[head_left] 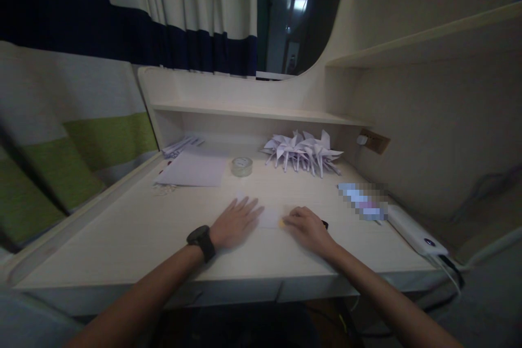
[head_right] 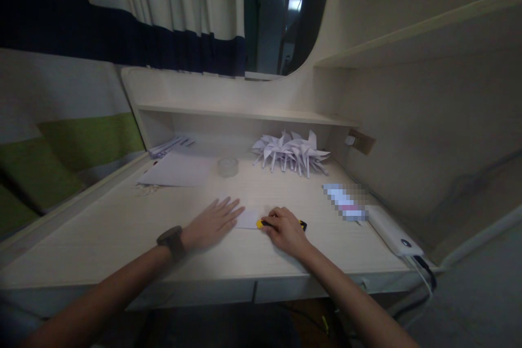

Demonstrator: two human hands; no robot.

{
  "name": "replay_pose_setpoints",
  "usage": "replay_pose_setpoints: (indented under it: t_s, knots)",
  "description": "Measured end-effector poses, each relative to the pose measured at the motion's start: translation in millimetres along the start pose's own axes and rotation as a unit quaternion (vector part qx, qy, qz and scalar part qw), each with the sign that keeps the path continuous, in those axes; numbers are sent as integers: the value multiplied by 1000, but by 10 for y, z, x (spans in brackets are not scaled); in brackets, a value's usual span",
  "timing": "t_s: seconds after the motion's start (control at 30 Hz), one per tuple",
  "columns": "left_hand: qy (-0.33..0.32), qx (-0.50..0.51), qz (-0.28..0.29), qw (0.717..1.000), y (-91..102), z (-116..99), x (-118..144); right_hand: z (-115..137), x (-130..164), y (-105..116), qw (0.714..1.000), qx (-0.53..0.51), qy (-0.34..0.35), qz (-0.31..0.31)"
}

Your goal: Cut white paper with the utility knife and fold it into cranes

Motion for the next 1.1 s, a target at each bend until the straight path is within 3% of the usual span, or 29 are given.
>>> replay_pose_setpoints:
  t_s: [1.1]
  knots:
    - [2,20,12,1000,20,-8,8,35,97,153,995,-83,29,40]
Point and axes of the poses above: each hand's wrist, its own x-axis away from the middle knuckle, its own y-axis out of the back of the hand, z = x × y, the point moved 9 cm from there along -x, towards the middle knuckle, and after that the axes turned 5 degrees about x, right-handed, at the moved point
